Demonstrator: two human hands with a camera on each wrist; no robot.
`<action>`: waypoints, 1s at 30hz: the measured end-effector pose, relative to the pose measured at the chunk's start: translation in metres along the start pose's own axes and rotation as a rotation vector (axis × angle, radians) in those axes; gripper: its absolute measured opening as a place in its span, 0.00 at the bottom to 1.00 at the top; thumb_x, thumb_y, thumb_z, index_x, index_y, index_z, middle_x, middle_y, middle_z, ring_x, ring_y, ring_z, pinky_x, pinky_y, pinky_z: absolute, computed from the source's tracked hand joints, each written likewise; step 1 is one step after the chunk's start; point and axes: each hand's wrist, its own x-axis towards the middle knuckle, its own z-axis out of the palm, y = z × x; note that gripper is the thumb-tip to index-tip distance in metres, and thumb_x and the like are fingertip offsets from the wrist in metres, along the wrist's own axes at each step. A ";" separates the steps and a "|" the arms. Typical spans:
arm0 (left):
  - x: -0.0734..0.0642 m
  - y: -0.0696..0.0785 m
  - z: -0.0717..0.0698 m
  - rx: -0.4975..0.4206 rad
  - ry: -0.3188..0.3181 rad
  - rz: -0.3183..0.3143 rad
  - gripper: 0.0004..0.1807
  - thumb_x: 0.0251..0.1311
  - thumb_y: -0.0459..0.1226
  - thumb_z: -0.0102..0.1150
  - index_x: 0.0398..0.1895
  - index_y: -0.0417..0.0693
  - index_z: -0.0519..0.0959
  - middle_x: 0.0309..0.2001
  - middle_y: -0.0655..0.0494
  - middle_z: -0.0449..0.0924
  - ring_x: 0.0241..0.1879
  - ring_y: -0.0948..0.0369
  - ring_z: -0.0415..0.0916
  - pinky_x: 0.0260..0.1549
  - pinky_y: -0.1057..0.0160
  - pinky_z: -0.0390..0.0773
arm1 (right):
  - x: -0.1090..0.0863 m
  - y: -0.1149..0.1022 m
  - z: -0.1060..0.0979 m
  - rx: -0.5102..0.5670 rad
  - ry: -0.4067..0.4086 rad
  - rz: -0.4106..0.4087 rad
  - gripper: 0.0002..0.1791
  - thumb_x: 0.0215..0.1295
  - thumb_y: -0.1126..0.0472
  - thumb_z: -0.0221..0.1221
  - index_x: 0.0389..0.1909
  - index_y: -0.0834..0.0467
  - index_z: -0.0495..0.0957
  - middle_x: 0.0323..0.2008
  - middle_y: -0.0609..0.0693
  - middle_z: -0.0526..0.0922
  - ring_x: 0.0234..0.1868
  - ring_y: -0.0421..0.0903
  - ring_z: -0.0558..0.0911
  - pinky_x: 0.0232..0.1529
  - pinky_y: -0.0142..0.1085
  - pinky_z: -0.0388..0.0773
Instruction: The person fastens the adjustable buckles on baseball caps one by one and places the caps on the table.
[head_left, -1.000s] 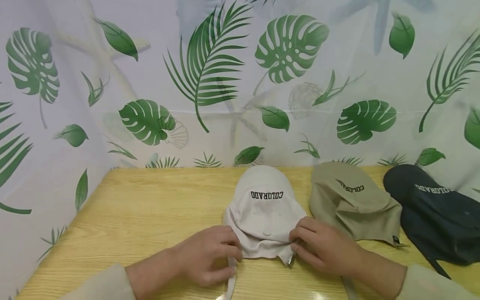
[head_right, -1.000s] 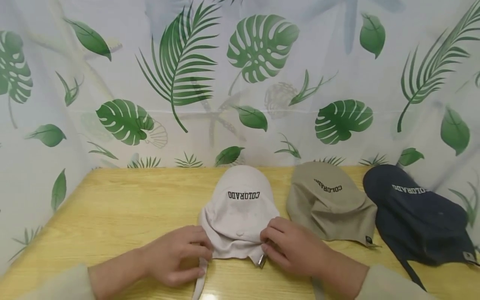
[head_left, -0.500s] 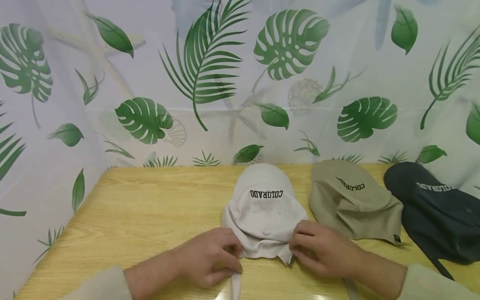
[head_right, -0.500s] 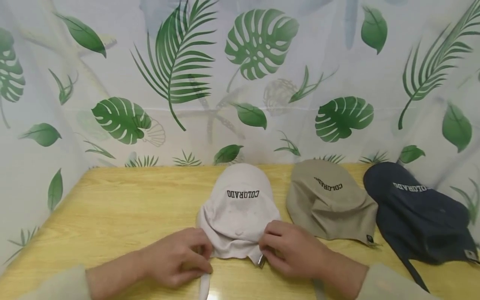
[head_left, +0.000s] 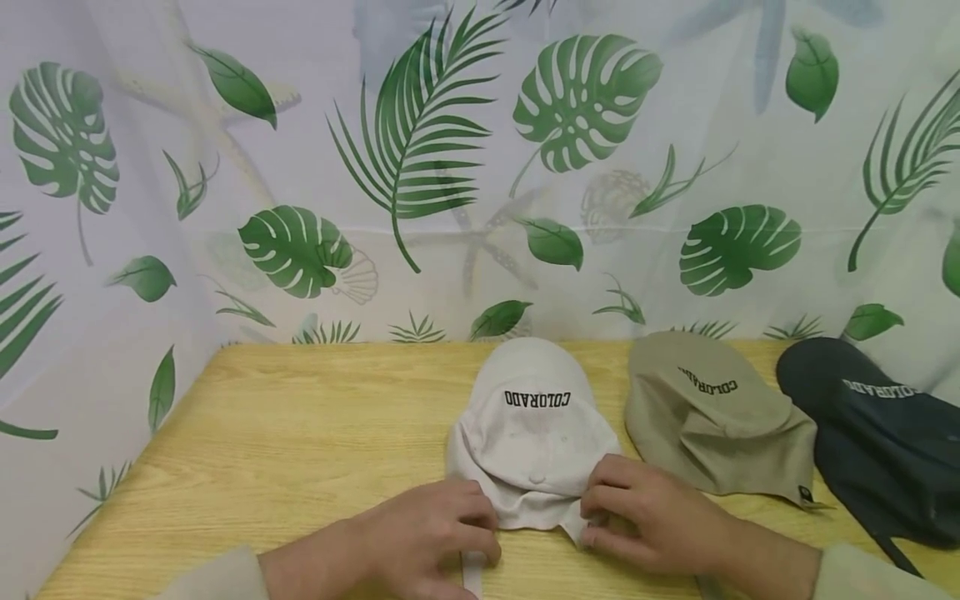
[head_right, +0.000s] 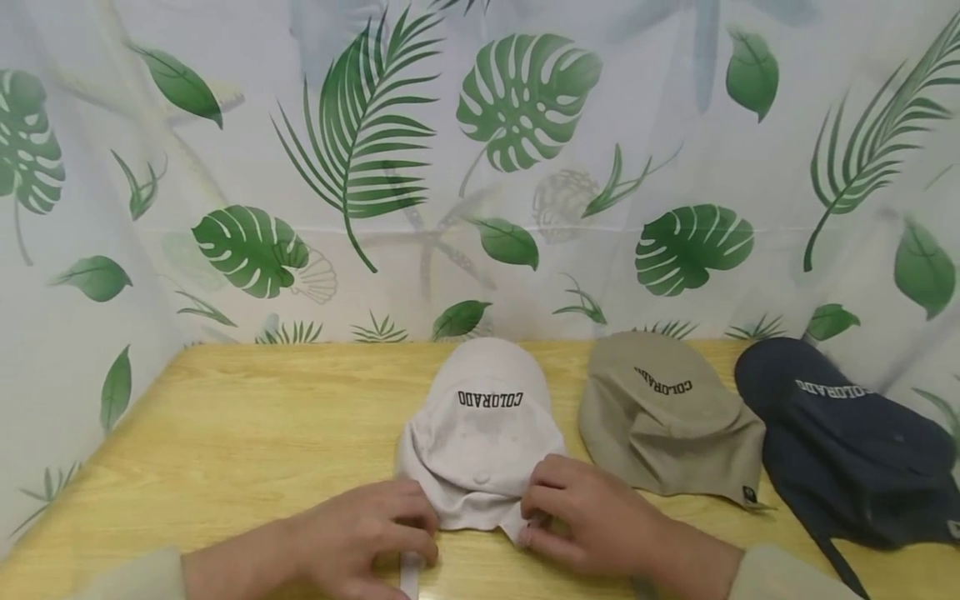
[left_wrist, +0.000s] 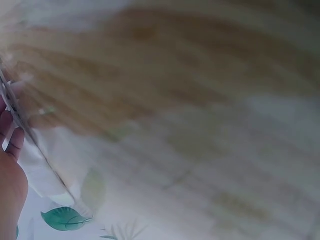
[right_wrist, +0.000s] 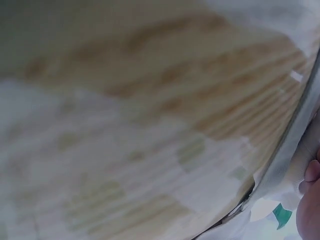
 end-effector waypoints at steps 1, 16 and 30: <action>0.000 0.000 0.000 0.002 -0.002 -0.003 0.20 0.59 0.61 0.61 0.45 0.61 0.81 0.46 0.65 0.75 0.45 0.67 0.70 0.48 0.73 0.69 | 0.000 0.000 0.000 0.002 0.003 -0.002 0.12 0.55 0.54 0.73 0.34 0.45 0.79 0.36 0.36 0.75 0.36 0.29 0.72 0.40 0.18 0.70; 0.004 0.003 0.007 0.065 0.087 -0.086 0.10 0.66 0.53 0.59 0.39 0.60 0.80 0.38 0.69 0.77 0.40 0.68 0.70 0.43 0.69 0.66 | -0.001 0.000 0.003 0.017 -0.022 -0.030 0.15 0.52 0.52 0.75 0.37 0.46 0.80 0.39 0.37 0.75 0.39 0.30 0.73 0.44 0.20 0.70; 0.006 0.004 0.008 0.084 0.075 -0.066 0.04 0.67 0.44 0.60 0.39 0.57 0.77 0.36 0.69 0.75 0.40 0.70 0.72 0.48 0.68 0.68 | -0.003 -0.004 0.002 0.114 -0.108 -0.033 0.17 0.60 0.63 0.69 0.50 0.48 0.82 0.42 0.38 0.79 0.41 0.30 0.77 0.44 0.17 0.72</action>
